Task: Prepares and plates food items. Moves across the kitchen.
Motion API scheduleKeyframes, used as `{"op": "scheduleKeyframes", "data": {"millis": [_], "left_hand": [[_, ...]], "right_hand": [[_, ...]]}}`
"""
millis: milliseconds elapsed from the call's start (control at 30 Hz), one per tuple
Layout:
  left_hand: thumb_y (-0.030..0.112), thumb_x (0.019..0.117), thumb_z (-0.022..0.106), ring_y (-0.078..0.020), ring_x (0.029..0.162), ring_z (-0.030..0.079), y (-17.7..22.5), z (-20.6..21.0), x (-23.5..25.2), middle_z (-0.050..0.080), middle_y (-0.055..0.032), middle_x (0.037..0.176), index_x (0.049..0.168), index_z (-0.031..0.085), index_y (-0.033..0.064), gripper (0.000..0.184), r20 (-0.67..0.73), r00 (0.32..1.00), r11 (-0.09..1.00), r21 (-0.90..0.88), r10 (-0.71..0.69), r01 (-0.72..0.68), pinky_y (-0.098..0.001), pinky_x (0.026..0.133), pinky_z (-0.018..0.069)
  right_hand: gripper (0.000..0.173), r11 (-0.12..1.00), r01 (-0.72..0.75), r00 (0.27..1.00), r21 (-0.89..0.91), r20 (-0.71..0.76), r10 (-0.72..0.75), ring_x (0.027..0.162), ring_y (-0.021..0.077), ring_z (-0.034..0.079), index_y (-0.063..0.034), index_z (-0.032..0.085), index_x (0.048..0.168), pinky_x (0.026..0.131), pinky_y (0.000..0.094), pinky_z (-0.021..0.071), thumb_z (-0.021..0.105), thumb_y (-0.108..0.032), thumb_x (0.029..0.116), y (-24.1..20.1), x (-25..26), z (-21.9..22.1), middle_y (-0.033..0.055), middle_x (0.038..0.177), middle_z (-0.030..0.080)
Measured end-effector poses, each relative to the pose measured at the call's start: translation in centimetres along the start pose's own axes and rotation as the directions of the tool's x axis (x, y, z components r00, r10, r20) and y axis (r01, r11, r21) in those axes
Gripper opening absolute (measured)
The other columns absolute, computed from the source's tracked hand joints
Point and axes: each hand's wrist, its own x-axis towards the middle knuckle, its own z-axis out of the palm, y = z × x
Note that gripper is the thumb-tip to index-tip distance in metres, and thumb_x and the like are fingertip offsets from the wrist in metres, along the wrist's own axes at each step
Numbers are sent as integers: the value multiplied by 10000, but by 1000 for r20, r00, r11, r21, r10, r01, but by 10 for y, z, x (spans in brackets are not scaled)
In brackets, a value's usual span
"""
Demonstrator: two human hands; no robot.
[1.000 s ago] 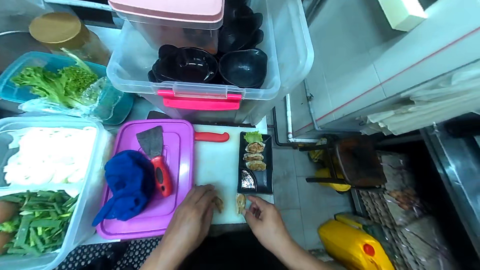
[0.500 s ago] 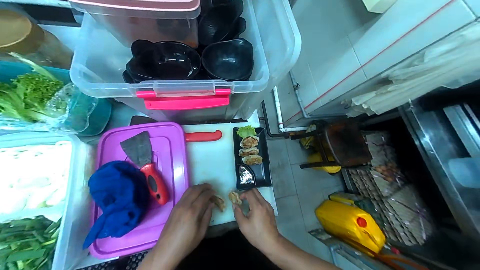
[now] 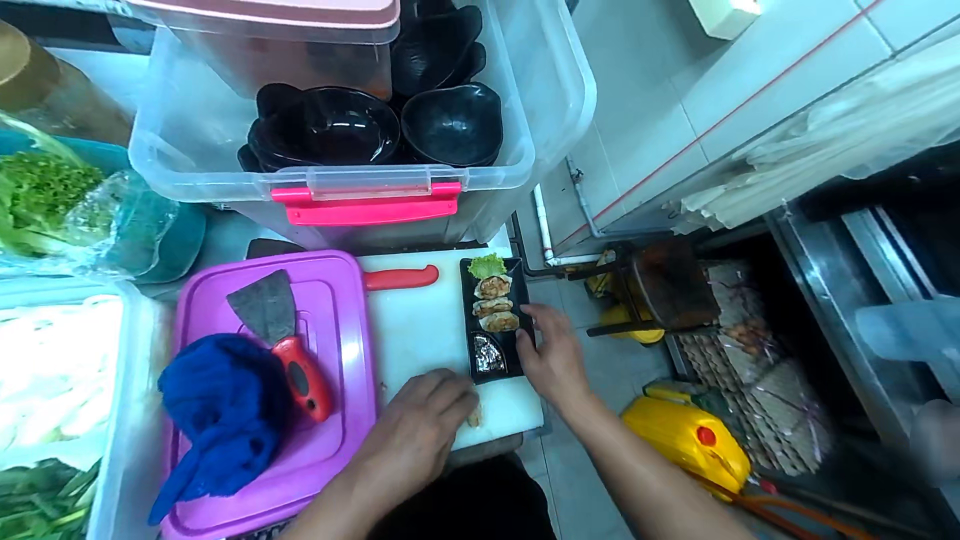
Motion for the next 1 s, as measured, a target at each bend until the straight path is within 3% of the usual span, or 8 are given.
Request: {"op": "scheduleKeyframes", "data": {"millis": [67, 167, 367, 567, 667, 833, 933, 1000], "left_hand": [[149, 1021, 476, -230, 1286, 578, -1, 2, 3, 646, 30, 1354, 1229, 681, 215, 299, 25, 998, 998, 30, 59, -60, -446, 1015, 520], [97, 994, 508, -243, 1298, 564, -1, 2, 5, 652, 37, 1341, 1223, 684, 218, 314, 59, 992, 993, 48, 108, -110, -461, 1017, 509], [131, 1002, 502, -231, 1287, 562, 1, 0, 10, 667, 32, 1293, 1194, 693, 202, 280, 87, 985, 987, 43, 152, -156, -448, 1023, 497], [131, 1005, 505, -244, 1291, 562, 5, 1, 16, 670, 18, 1280, 1203, 686, 198, 277, 127, 980, 983, 80, 155, -166, -453, 1011, 505], [119, 1000, 510, -242, 1283, 567, 6, 1, 18, 678, 22, 1260, 1187, 691, 196, 272, 143, 977, 981, 90, 158, -172, -448, 997, 512], [128, 997, 525, -232, 1277, 570, 6, -2, 18, 667, 20, 1270, 1185, 688, 202, 259, 167, 973, 982, 72, 159, -173, -437, 999, 513], [175, 1021, 475, -222, 1282, 576, 0, -8, 18, 661, 9, 1299, 1194, 699, 202, 284, 94, 989, 993, -39, 113, -109, -438, 1019, 514], [202, 1028, 446, -205, 1283, 581, -6, -15, 17, 658, 12, 1325, 1221, 699, 201, 318, 39, 998, 994, -94, 52, -48, -426, 1034, 511]], "right_hand": [[353, 998, 38, 998, -53, 51, -35, 1155, 235, 644, -123, 706, 1257, 973, 461, 541, 654, -201, 916, 4, 11, 1, 46, 1249, 697], [348, 991, 105, 991, -81, 91, -97, 1070, 224, 647, -134, 724, 1226, 911, 458, 535, 668, -204, 889, 7, 16, 3, 18, 1151, 718], [281, 982, 161, 981, -104, 127, -147, 1011, 200, 630, -171, 757, 1125, 846, 443, 509, 689, -250, 864, 9, 17, 6, -10, 1047, 698], [148, 967, 203, 966, -152, 195, -172, 1109, 179, 609, -205, 728, 972, 906, 447, 477, 685, -300, 868, 7, 16, 5, -40, 1161, 690], [129, 960, 233, 959, -153, 200, -201, 1044, 151, 631, -205, 709, 954, 890, 432, 461, 678, -296, 868, 6, 14, 5, -61, 1012, 714], [197, 982, 133, 961, -133, 259, -96, 907, 117, 632, -205, 717, 1025, 907, 422, 441, 665, -307, 863, 3, 13, -13, -75, 878, 700], [235, 990, 67, 925, -126, 379, -14, 962, 125, 625, -205, 715, 1088, 940, 440, 422, 655, -307, 885, 2, 16, -23, -72, 933, 706], [243, 985, 97, 929, -142, 368, -38, 1041, 148, 610, -215, 734, 1106, 928, 452, 429, 658, -294, 889, 4, 14, -23, -66, 1038, 707]]}}
